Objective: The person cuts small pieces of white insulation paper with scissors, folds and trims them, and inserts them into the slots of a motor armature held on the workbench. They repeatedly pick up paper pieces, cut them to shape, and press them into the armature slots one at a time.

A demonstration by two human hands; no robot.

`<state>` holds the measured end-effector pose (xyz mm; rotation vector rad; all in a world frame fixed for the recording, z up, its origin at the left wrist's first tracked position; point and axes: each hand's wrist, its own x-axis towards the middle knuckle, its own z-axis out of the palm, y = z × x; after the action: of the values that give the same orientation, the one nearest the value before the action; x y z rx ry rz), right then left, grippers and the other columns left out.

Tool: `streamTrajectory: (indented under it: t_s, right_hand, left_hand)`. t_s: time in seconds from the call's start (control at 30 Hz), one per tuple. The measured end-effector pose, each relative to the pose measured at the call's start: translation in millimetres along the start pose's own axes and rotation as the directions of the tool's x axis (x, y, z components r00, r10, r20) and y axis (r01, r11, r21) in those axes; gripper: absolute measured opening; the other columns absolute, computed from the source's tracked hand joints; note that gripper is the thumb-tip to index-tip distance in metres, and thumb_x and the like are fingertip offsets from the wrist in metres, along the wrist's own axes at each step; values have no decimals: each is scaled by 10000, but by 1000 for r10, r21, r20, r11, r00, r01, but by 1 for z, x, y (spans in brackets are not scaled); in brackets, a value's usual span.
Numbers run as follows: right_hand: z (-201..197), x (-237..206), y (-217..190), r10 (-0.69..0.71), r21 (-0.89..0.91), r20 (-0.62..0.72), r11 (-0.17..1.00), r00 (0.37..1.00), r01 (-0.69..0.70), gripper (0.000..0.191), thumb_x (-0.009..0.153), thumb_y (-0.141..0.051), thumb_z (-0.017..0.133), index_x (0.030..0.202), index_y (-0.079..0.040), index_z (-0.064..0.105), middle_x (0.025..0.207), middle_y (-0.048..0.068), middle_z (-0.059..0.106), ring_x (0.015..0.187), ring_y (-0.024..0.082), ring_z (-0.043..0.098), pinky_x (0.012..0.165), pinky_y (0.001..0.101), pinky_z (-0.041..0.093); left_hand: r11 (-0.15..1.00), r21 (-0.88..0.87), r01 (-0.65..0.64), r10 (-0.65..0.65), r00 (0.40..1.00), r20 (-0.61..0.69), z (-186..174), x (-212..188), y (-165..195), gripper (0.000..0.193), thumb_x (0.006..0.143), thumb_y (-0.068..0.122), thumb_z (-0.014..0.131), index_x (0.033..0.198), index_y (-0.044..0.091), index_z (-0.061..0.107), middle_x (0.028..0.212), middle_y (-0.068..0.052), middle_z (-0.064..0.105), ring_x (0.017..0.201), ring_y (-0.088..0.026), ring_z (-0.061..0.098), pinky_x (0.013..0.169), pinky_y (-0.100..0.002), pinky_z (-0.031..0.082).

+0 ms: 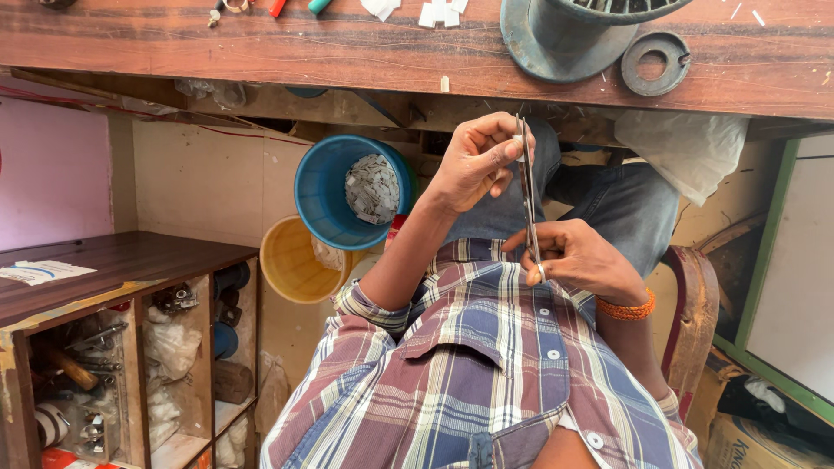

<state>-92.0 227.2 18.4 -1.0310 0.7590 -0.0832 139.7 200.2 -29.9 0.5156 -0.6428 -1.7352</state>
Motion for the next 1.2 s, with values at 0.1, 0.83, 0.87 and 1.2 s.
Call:
streamTrajectory:
  t_s: [0.1, 0.83, 0.87, 1.2]
  right_hand:
    - [-3, -2, 2, 21, 5, 15, 1000, 1000, -21, 554, 687, -144, 902, 1182, 46, 739, 747, -31, 611, 680, 46, 527, 591, 227, 408]
    - [-22, -9, 12, 104, -225, 61, 970, 993, -88, 416, 662, -83, 904, 1046, 19, 782, 645, -18, 643, 602, 40, 516, 527, 237, 391]
    - [-22, -9, 11, 94, -227, 66, 971, 993, -77, 410, 666, -85, 902, 1044, 18, 781, 647, -14, 655, 610, 40, 532, 535, 238, 405]
    - [-35, -17, 15, 113, -273, 77, 958, 991, -88, 359, 692, -120, 889, 994, 38, 778, 685, 28, 724, 682, 66, 645, 626, 247, 509]
  left_hand:
    - [1000, -2, 4, -3, 1000, 13, -1, 0, 0, 188, 1009, 124, 741, 1112, -17, 673, 970, -92, 689, 674, -56, 608, 479, -205, 468]
    - [969, 242, -56, 2, 976, 218, -12, -16, 33, 203, 991, 143, 753, 1051, -40, 688, 1002, -124, 709, 778, -112, 699, 485, -228, 509]
    - [967, 247, -58, 1, 975, 224, -11, -16, 34, 204, 994, 145, 750, 1052, -39, 685, 1003, -125, 712, 785, -114, 704, 488, -229, 512]
    - [948, 306, -86, -22, 943, 331, -15, -12, 40, 216, 1042, 171, 734, 1039, -32, 661, 1039, -142, 744, 760, -116, 724, 470, -208, 524]
